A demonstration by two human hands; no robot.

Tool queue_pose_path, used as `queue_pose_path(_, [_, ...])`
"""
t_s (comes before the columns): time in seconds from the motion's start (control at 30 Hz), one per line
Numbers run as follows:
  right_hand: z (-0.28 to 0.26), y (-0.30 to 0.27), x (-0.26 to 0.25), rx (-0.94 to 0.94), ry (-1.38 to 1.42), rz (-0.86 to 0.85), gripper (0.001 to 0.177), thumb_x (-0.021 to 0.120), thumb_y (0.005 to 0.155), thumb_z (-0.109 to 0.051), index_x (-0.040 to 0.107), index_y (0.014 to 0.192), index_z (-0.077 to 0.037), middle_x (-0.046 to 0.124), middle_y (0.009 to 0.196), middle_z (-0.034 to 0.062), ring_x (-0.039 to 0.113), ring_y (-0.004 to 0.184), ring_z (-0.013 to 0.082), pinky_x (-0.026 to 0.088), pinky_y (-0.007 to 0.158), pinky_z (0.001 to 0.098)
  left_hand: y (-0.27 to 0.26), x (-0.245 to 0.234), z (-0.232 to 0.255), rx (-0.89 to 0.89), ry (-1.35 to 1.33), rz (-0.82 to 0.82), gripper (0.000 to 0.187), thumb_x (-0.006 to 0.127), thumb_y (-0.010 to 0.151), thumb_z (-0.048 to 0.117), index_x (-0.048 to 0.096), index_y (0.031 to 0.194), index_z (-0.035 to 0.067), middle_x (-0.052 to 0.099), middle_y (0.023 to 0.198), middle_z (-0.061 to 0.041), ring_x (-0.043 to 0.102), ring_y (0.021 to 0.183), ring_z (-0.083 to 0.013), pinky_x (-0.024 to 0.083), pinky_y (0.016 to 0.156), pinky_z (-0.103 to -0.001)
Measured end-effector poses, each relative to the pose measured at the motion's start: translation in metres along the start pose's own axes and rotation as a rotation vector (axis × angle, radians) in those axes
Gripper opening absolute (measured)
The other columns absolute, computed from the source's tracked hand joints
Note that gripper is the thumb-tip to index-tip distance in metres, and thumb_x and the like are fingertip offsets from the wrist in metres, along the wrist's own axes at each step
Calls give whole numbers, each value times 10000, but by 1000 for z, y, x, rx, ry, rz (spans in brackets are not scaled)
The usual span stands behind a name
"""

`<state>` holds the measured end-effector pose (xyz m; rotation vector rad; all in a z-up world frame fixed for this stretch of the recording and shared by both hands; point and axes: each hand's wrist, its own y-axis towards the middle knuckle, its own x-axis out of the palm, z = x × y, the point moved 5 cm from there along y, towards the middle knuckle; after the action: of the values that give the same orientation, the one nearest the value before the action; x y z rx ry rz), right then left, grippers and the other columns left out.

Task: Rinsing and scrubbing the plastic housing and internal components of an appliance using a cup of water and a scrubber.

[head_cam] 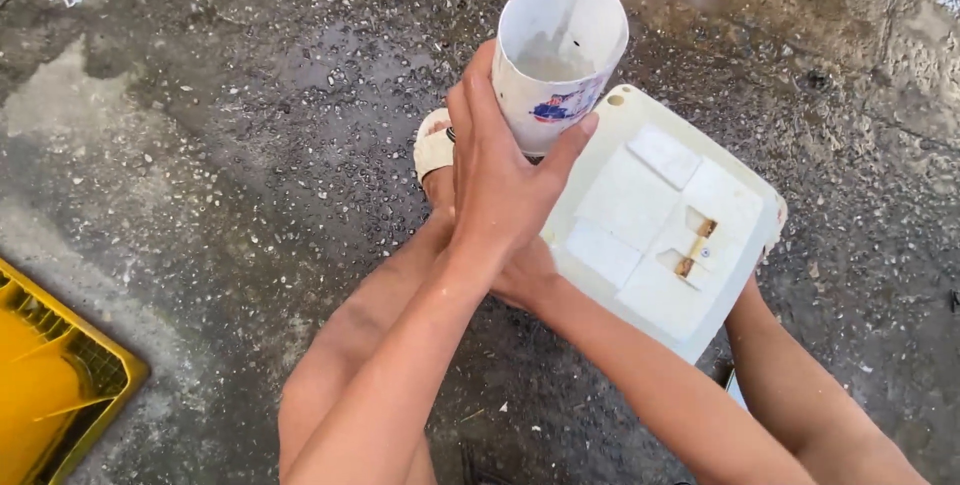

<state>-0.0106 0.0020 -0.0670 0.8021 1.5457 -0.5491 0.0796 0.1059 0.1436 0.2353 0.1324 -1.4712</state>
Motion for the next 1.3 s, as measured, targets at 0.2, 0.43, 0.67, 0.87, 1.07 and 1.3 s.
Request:
queue_pose_path(0.2, [6, -10, -30, -60, -97, -153, 395, 477, 948, -284, 588, 1291, -123, 634, 1283, 156, 516, 1248, 410, 276, 1038, 614, -1, -3, -6, -34, 52, -53, 889, 731, 832, 499, 272, 1511, 157, 417, 1422, -158, 536, 1338, -350, 456, 1047, -472])
queue_pose_path(0.43, [-20, 34, 23, 100, -6, -78, 472, 462, 898, -177, 643, 1333, -146, 653, 1359, 139, 536, 1268, 402, 396, 1045, 531, 7, -13, 6, -44, 12, -32, 902, 730, 824, 500, 265, 1514, 153, 431, 1404, -133, 516, 1337, -296, 475, 1018, -422])
queue_pose_path(0.67, [19, -35, -64, -63, -145, 47, 457, 449, 1062, -320, 565, 1426, -68, 634, 1403, 166, 334, 1513, 402, 81, 1271, 647, 10, -6, 10, 46, -35, -19, 867, 770, 861, 423, 258, 1509, 158, 428, 1391, -178, 538, 1331, -347, 466, 1071, -448])
queue_pose_path(0.87, [12, -16, -35, 169, -193, -22, 502, 451, 1035, -422, 551, 1414, -109, 557, 1412, 211, 332, 1499, 468, 87, 1156, 831, 6, 0, 16, -3, -91, 16, 912, 792, 810, 395, 275, 1512, 128, 425, 1376, -163, 534, 1331, -325, 457, 1097, -431])
queue_pose_path(1.07, [-7, 50, 1, 119, -29, 40, 298, 490, 934, -196, 696, 1141, -133, 700, 1182, 124, 559, 1152, 386, 411, 913, 520, 5, 3, 21, -4, -52, 4, 873, 744, 828, 470, 280, 1503, 167, 438, 1376, -143, 539, 1339, -322, 459, 1058, -425])
queue_pose_path(1.3, [4, 3, -17, 119, -102, 12, 332, 509, 959, -275, 671, 1218, -145, 674, 1263, 118, 523, 1256, 378, 321, 1046, 549, 7, -1, 15, -6, -95, 19, 881, 761, 821, 434, 284, 1505, 150, 435, 1392, -152, 530, 1346, -318, 452, 1084, -403])
